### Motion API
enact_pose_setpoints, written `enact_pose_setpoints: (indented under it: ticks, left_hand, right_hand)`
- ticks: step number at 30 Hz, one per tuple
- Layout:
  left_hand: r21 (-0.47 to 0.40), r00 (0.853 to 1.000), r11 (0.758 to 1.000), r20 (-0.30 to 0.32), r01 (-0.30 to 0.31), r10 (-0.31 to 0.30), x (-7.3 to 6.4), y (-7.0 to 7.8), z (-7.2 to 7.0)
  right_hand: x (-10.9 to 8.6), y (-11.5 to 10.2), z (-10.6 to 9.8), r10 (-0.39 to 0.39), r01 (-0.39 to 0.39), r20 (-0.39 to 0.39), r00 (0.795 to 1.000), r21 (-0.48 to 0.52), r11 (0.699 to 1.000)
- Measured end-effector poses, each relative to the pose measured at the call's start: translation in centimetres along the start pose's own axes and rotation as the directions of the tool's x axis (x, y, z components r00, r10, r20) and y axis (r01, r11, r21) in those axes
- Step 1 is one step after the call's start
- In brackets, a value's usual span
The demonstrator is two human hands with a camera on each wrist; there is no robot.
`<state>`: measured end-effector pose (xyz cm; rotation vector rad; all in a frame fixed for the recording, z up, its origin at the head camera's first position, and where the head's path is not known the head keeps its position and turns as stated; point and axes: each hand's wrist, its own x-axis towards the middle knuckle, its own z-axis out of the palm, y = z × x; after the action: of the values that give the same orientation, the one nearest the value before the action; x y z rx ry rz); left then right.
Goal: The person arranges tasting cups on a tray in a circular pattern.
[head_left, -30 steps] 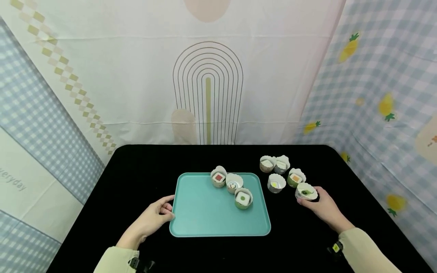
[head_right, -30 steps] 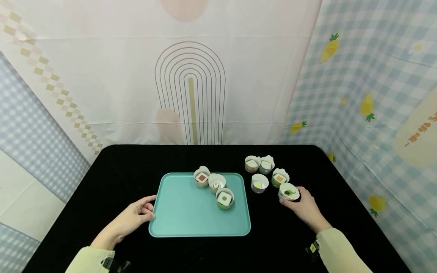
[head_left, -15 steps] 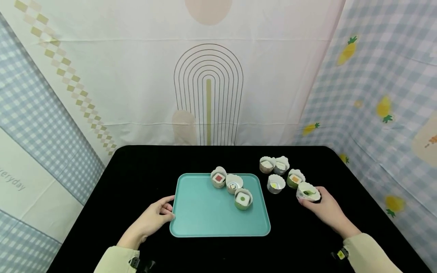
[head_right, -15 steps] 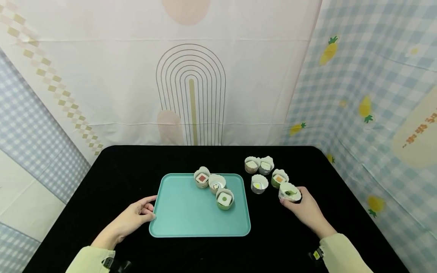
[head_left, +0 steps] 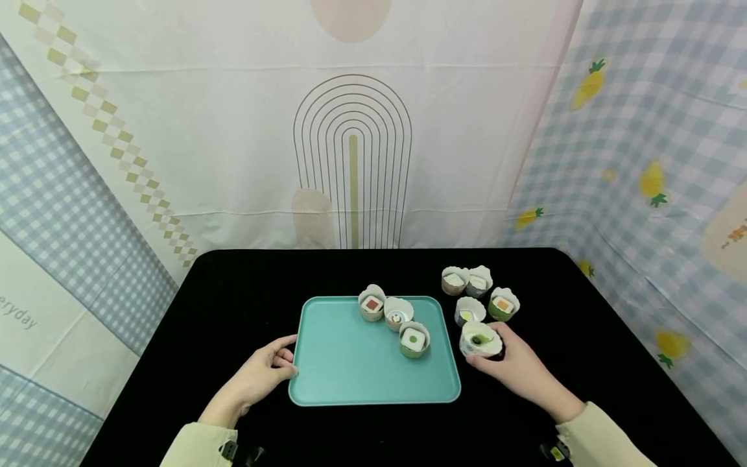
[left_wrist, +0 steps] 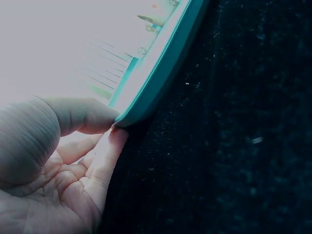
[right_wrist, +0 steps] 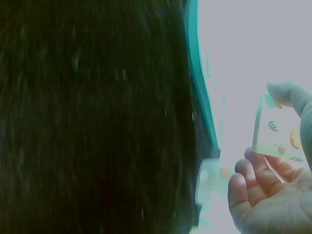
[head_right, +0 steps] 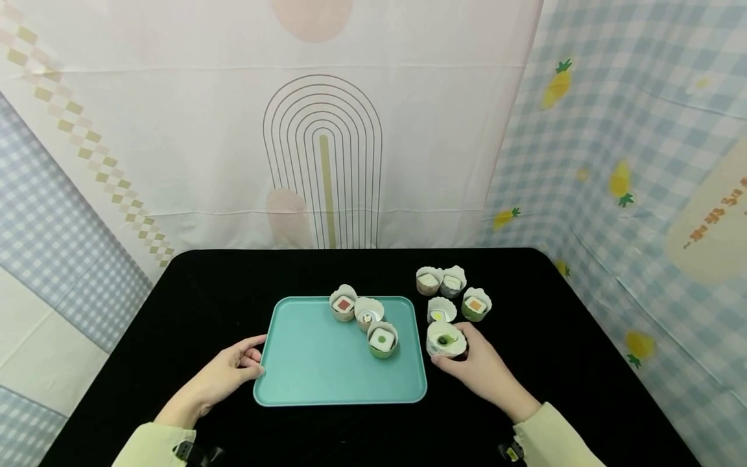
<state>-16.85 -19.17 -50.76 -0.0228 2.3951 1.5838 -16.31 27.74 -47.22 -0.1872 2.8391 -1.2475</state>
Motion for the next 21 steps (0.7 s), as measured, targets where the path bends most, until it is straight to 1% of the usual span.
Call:
enact_pose_setpoints:
  ticks: [3, 6, 10, 13, 16, 19, 21]
  left_hand:
    - [-0.007, 1.0, 1.0, 0.0, 0.0, 0.0, 0.0, 0.0, 0.0]
    - [-0.008, 1.0, 1.0, 0.001, 0.001, -0.001, 0.0, -0.1, 0.0]
    - [-0.004, 1.0, 1.0, -0.001, 0.005, -0.005, 0.0, -0.1, 0.0]
    - [-0.005, 1.0, 1.0, -0.004, 0.008, -0.008, 0.0, -0.2, 0.0]
    - [-0.005, 1.0, 1.0, -0.007, 0.008, -0.008, 0.0, -0.2, 0.0]
    - [-0.005, 1.0, 1.0, -0.002, 0.009, -0.009, 0.0, -0.1, 0.0]
    - [-0.002, 1.0, 1.0, 0.002, 0.009, -0.009, 0.0, 0.0, -0.1]
  right_hand:
    - [-0.1, -1.1, 1.4, 0.012, -0.015, 0.059, 0.998, 0.039, 0.999]
    - [-0.2, -2.1, 2.9, -0.017, 0.014, 0.103, 0.995, 0.034, 0.999]
    - [-0.3, -3.5, 4.7, -0.077, 0.084, 0.146, 0.986, -0.04, 0.996]
    - [-0.3, -4.1, 5.8, -0.089, 0.105, 0.159, 0.983, -0.092, 0.99]
    - [-0.4, -4.1, 6.6, -0.082, 0.104, 0.174, 0.981, -0.125, 0.987]
    - [-0.4, -4.1, 7.0, -0.078, 0.108, 0.179, 0.981, -0.164, 0.98]
    - [-0.5, -4.2, 7.1, -0.069, 0.099, 0.165, 0.984, -0.177, 0.979]
